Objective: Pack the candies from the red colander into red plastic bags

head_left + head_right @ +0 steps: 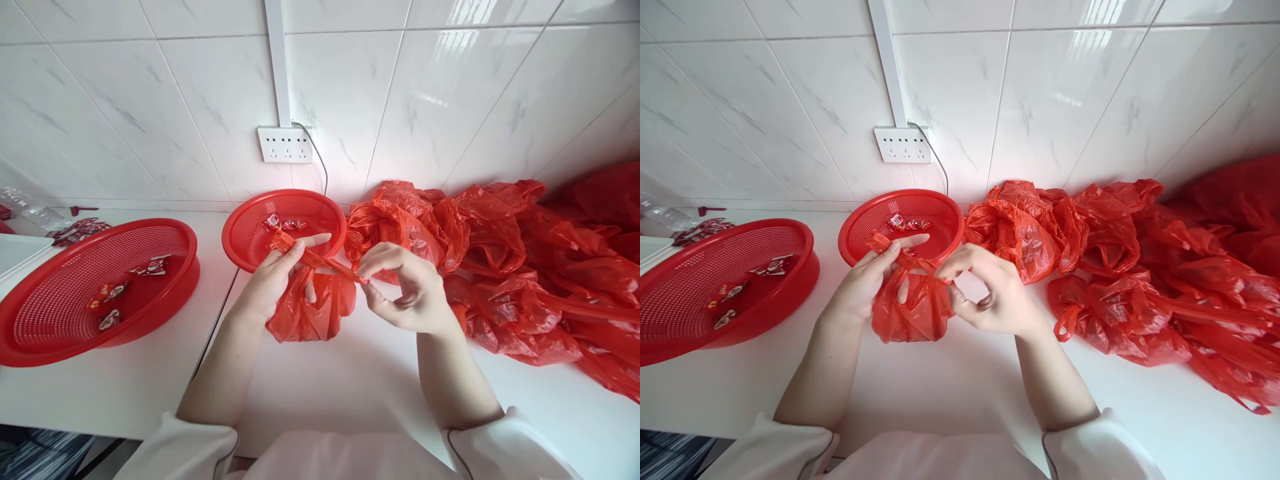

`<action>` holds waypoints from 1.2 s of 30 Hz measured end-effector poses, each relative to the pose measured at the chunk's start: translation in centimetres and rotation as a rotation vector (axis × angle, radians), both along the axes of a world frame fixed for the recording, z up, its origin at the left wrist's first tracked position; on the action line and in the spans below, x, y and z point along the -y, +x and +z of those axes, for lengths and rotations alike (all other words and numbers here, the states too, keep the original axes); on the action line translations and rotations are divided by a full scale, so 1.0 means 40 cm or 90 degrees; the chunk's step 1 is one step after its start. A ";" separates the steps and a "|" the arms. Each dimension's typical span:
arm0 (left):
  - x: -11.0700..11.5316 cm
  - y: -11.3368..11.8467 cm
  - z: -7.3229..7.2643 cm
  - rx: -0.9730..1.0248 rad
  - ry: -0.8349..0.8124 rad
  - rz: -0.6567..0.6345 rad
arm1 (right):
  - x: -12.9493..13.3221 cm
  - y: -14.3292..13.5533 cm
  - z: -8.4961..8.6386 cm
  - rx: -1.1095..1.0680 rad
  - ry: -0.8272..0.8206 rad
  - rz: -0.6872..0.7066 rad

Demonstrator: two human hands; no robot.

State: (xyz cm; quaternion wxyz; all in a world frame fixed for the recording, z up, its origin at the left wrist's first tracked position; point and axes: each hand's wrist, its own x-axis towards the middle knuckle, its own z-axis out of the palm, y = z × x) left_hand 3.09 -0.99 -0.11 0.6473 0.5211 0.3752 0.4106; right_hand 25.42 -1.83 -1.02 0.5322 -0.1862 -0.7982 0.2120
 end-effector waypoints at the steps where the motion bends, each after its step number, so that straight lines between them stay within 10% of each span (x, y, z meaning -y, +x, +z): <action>1: -0.004 -0.002 -0.002 0.032 -0.030 -0.008 | 0.005 -0.002 0.002 0.045 0.006 0.037; 14: -0.010 -0.022 0.001 0.029 -0.035 -0.070 | 0.001 -0.020 -0.006 0.264 -0.029 0.052; 19: 0.012 -0.024 0.018 -0.107 0.088 -0.135 | -0.002 -0.049 -0.011 0.027 -0.122 -0.091; 22: 0.038 -0.008 0.036 -0.226 0.135 -0.146 | -0.013 -0.072 -0.024 -0.066 -0.265 -0.029; 30: 0.028 0.033 -0.009 -0.437 0.574 0.226 | -0.050 -0.094 -0.073 -0.039 -0.476 0.055; 36: 0.009 0.032 -0.018 -0.227 0.482 0.142 | -0.062 -0.083 -0.065 -0.117 -0.457 0.108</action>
